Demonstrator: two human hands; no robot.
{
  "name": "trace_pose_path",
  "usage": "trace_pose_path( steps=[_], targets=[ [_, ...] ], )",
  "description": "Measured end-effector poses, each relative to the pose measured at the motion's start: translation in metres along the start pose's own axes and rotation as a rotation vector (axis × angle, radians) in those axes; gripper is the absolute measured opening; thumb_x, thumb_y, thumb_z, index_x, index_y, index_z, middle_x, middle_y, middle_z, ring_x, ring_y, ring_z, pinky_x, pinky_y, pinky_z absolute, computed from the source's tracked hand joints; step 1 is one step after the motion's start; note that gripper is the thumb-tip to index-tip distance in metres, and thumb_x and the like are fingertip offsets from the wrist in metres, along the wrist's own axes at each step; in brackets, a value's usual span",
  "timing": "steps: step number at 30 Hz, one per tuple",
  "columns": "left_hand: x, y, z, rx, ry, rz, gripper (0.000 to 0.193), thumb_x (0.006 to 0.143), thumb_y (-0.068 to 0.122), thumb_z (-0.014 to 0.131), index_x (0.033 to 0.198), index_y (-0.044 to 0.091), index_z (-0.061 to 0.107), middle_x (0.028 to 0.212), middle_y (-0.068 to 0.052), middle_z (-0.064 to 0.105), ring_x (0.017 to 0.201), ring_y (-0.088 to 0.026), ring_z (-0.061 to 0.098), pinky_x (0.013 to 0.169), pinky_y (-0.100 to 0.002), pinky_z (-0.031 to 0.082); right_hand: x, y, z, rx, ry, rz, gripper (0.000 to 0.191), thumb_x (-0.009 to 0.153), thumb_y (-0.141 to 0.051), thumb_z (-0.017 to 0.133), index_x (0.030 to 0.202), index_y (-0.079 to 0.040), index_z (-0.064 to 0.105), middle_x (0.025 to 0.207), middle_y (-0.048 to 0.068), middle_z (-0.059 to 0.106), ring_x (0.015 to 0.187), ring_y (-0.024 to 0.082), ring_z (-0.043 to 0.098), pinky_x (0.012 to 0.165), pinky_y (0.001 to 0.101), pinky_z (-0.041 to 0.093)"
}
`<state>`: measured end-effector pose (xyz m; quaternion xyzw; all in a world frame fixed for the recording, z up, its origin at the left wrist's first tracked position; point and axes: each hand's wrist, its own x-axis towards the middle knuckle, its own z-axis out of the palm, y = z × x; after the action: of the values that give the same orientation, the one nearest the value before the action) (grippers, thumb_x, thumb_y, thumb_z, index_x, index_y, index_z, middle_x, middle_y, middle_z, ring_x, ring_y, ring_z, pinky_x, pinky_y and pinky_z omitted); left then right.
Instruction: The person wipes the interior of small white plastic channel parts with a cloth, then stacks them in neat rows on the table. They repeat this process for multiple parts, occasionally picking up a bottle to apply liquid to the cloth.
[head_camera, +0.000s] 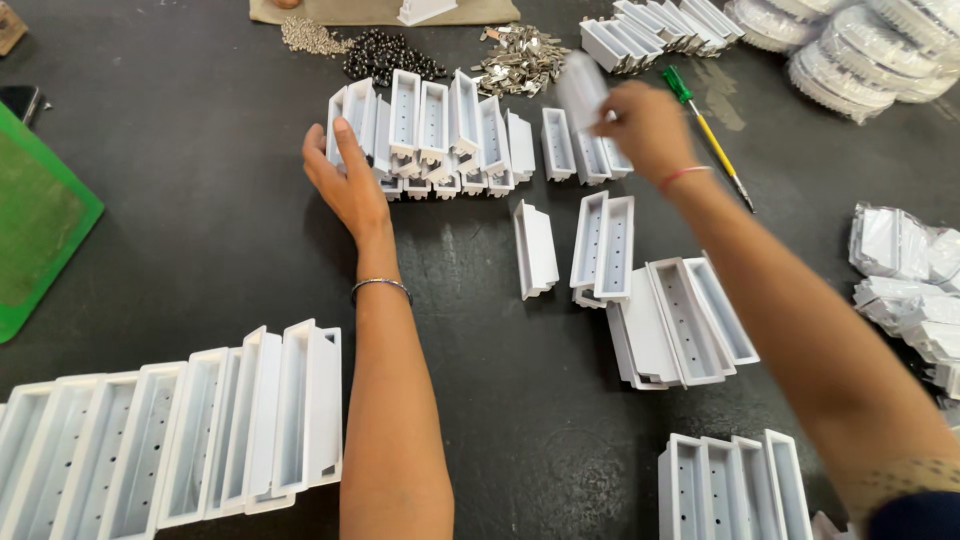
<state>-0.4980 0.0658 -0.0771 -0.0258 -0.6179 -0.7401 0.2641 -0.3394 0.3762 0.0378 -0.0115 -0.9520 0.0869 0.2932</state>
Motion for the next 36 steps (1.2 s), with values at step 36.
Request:
trace_pose_path(
  steps=[36],
  targets=[
    [-0.001, 0.002, 0.000, -0.025, -0.015, -0.035, 0.071, 0.102, 0.057, 0.053, 0.144, 0.000, 0.049, 0.146, -0.019, 0.046, 0.136, -0.031, 0.050, 0.112, -0.043, 0.043, -0.033, 0.030, 0.003, -0.113, -0.274, -0.138, 0.032, 0.085, -0.022, 0.077, 0.116, -0.018, 0.075, 0.138, 0.001, 0.067, 0.124, 0.032, 0.060, 0.102, 0.0438, 0.047]
  ],
)
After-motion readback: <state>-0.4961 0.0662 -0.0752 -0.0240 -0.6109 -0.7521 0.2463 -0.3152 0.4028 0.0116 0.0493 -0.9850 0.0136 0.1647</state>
